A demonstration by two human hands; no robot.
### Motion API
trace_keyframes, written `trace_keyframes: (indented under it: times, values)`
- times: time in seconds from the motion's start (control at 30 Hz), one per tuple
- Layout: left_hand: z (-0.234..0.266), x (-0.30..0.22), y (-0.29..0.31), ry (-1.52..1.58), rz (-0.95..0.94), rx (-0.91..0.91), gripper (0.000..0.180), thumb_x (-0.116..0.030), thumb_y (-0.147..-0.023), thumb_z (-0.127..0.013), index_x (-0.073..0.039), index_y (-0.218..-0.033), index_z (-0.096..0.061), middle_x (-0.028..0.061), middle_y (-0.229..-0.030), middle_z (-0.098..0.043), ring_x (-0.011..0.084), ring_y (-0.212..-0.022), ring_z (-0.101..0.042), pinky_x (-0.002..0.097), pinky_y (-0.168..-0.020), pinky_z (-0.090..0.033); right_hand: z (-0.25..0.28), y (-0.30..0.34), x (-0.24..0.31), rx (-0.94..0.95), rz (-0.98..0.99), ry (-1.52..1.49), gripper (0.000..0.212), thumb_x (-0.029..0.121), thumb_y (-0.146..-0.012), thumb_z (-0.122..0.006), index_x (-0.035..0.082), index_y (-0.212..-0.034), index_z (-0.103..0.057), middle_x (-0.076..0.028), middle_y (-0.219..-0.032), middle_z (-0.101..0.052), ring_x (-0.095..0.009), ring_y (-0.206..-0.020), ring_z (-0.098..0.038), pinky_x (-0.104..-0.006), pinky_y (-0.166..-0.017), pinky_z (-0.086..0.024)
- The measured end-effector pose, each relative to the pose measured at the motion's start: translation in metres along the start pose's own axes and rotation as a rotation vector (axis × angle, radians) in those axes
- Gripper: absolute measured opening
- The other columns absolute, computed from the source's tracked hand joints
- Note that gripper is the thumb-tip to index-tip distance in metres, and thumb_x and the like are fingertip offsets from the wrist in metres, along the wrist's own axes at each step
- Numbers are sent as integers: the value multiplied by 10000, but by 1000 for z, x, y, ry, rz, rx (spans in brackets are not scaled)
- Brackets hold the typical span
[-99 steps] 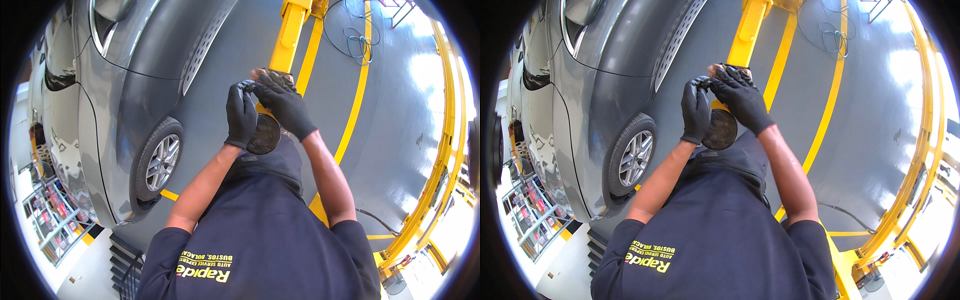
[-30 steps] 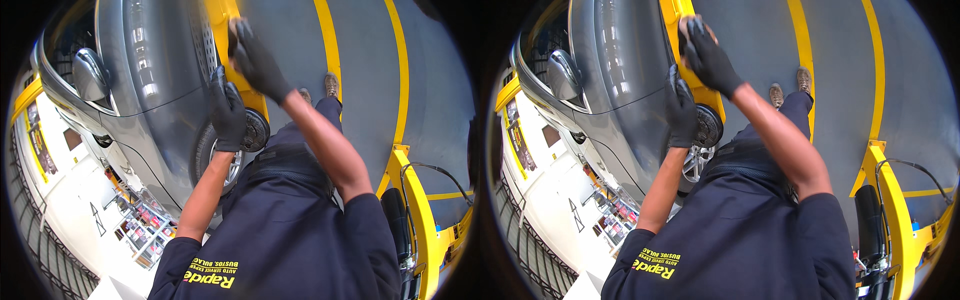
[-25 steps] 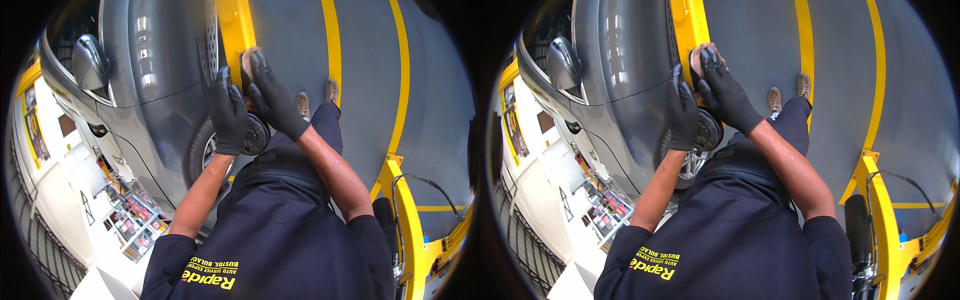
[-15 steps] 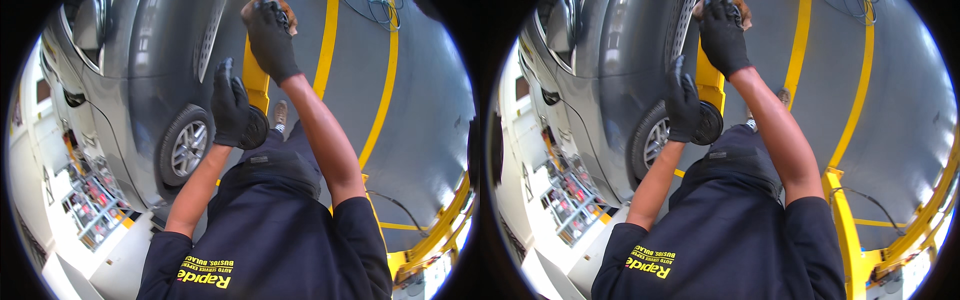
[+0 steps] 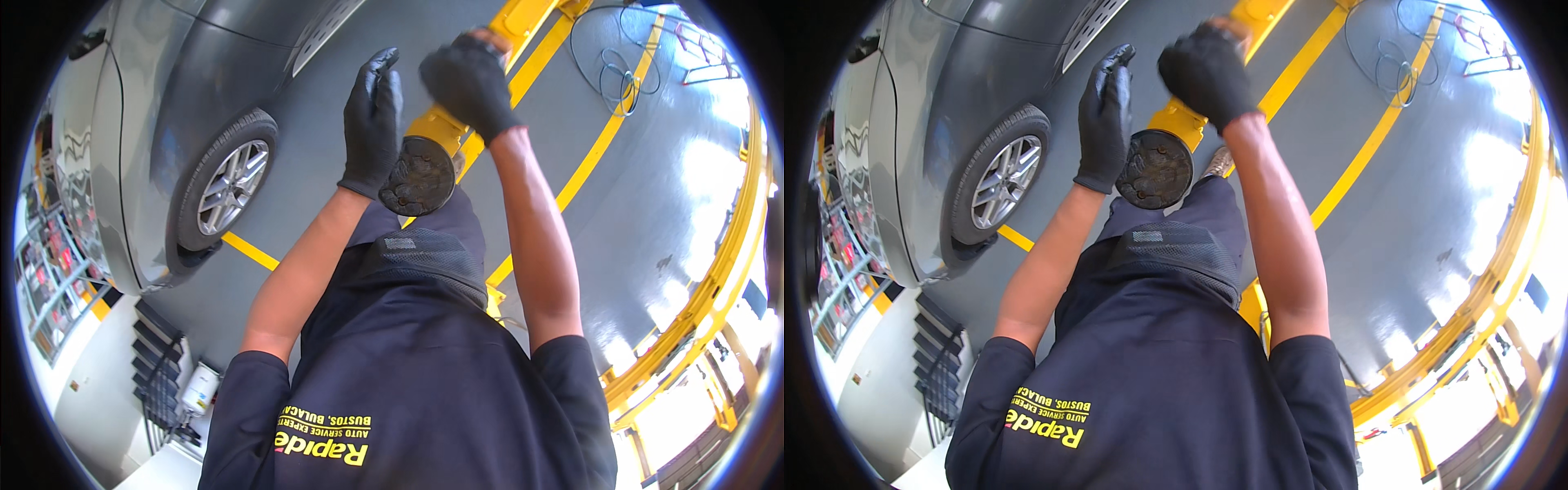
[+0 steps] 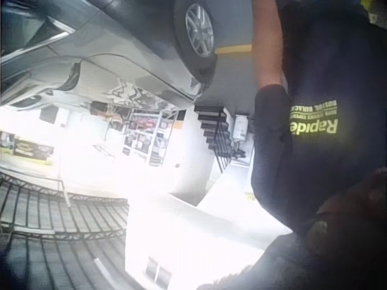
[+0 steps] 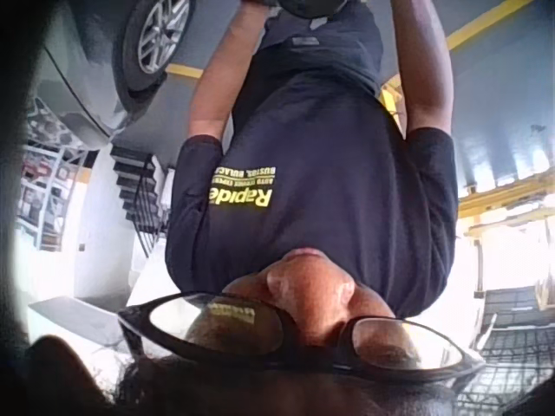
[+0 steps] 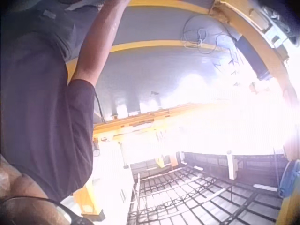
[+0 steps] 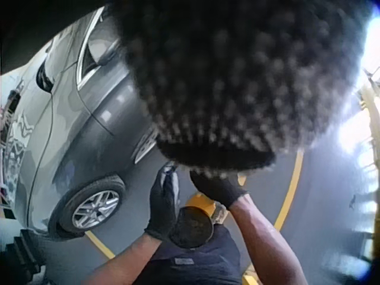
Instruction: The person wipes the yellow arms of a car lift with a cloth, moving around the lift to clean different sections. The person also handles a small cylindrical object briefly before continuing to wipe the lift arms.
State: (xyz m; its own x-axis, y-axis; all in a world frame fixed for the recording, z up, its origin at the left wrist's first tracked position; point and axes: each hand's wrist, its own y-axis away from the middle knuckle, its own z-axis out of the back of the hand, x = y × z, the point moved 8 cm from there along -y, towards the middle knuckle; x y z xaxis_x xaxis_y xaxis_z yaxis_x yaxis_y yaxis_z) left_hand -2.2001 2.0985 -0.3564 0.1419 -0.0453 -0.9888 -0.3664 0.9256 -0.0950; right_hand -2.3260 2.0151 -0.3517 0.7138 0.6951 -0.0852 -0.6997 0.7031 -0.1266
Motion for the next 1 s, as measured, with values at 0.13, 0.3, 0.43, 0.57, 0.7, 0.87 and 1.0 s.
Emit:
trace_keyframes:
  times: [0.13,0.3,0.43,0.57,0.7,0.87,1.0]
  values:
    - [28,44,4,222,343,123,426,-270,-1204,-484,13,-1483,-639,119,-1473,-693,215,-1372,-659,372,-1196,-498,12,21,30,-35,218,-680,146,259,-906,-800,120,-948,-814,-65,-831,-773,-215,-799,-753,-370,-702,-549]
    - [31,12,0,201,178,296,437,-285,-1176,-565,14,-1487,-632,115,-1435,-705,187,-1346,-659,353,-1164,-513,-4,23,-42,-43,-461,-1629,369,281,-1180,-513,14,-1359,-693,-98,-1249,-772,-180,-1086,-741,-315,-974,-581]
    - [3,-28,-6,505,266,363,485,-322,-1123,-685,13,-1469,-630,99,-1324,-728,145,-1251,-661,331,-1089,-533,47,41,-10,-69,-277,-1431,362,63,-1083,-577,7,-1438,-619,-86,-1379,-721,-222,-1303,-663,-364,-1158,-520]
    - [-10,-17,0,462,489,473,391,-276,-1103,-713,16,-1361,-691,78,-1280,-732,129,-1194,-663,327,-1080,-529,52,63,-5,-101,-461,-1516,362,184,-1142,-576,9,-1459,-589,-163,-1394,-714,-283,-1227,-715,-389,-1119,-558]
    - [25,-20,-14,391,26,233,286,-233,-1103,-643,3,-1220,-752,33,-1149,-740,112,-1116,-693,321,-1009,-562,49,94,-25,-234,-811,-1830,348,165,-1170,-515,-28,-1454,-572,-199,-1384,-719,-305,-1265,-732,-409,-1119,-581]
    - [43,-56,-44,386,206,207,320,-267,-1110,-663,-39,-1329,-709,33,-1156,-733,89,-988,-698,271,-860,-567,88,153,-59,-314,-856,-1704,342,172,-1191,-484,-36,-1436,-600,-195,-1360,-735,-294,-1248,-759,-402,-1091,-612]
    - [-10,9,-36,136,349,486,378,-244,-1098,-709,-22,-1403,-689,24,-1199,-737,100,-1063,-671,280,-957,-545,86,219,-108,-462,-1090,-1689,394,219,-1183,-483,-52,-1432,-626,-182,-1331,-744,-283,-1179,-770,-384,-1036,-627]
